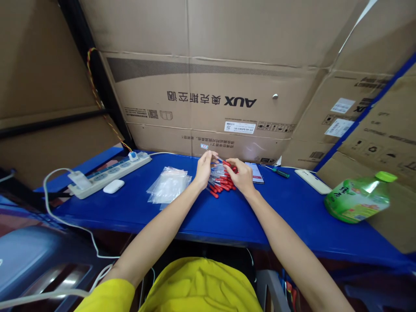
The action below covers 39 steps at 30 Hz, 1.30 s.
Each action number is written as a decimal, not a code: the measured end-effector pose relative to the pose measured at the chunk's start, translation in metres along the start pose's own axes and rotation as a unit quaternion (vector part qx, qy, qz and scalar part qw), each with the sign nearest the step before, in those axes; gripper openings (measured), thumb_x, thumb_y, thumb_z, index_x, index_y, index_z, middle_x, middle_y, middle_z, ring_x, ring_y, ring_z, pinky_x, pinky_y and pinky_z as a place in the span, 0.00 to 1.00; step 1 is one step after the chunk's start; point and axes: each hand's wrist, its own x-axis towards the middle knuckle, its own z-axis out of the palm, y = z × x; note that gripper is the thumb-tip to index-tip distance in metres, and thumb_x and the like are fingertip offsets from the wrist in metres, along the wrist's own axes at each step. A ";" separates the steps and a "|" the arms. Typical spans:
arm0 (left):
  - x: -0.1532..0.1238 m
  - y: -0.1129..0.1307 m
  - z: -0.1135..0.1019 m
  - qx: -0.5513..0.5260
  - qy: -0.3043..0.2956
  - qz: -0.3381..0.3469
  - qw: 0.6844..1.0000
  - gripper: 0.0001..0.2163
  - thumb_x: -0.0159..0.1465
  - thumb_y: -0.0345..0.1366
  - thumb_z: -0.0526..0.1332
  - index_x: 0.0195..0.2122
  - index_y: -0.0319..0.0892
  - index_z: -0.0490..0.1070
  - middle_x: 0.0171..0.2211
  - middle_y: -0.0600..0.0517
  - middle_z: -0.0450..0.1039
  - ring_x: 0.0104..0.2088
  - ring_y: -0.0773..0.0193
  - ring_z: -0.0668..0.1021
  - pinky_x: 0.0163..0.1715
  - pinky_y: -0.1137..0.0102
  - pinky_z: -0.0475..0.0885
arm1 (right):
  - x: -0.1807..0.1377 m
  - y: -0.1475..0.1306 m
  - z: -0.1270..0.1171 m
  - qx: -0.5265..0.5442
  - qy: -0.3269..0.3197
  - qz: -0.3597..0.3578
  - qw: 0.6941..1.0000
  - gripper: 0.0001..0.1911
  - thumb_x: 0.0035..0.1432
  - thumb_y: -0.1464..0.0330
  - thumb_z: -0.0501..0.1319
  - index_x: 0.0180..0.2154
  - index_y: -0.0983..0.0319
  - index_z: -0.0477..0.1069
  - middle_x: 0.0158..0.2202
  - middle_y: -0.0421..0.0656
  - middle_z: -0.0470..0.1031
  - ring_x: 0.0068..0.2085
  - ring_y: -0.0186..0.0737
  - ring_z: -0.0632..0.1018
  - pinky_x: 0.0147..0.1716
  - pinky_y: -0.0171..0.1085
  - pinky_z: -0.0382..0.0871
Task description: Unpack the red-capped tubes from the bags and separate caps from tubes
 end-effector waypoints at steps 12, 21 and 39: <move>-0.008 0.023 0.015 -0.329 -0.001 -0.083 0.941 0.19 0.74 0.46 0.57 0.27 0.43 0.59 0.22 0.59 0.53 0.21 0.71 0.62 0.43 0.70 0.74 | -0.003 -0.027 0.002 -0.066 -0.109 -0.020 0.992 0.16 0.75 0.62 0.51 0.45 0.57 0.78 0.42 0.43 0.85 0.42 0.40 0.83 0.41 0.34 0.67; -0.008 0.033 0.015 -0.352 0.005 -0.086 0.932 0.16 0.76 0.45 0.53 0.32 0.44 0.65 0.23 0.57 0.54 0.22 0.69 0.63 0.32 0.71 0.71 | -0.002 -0.043 0.011 -0.148 -0.135 0.042 0.979 0.14 0.74 0.59 0.53 0.45 0.59 0.74 0.35 0.44 0.83 0.35 0.43 0.82 0.33 0.35 0.61; -0.008 0.044 0.005 -0.292 0.045 -0.041 0.955 0.22 0.74 0.42 0.48 0.22 0.44 0.43 0.19 0.58 0.38 0.17 0.70 0.46 0.16 0.71 0.49 | -0.006 -0.042 0.016 -0.089 -0.138 -0.023 0.986 0.18 0.76 0.59 0.49 0.39 0.57 0.73 0.33 0.43 0.80 0.34 0.41 0.78 0.32 0.35 0.59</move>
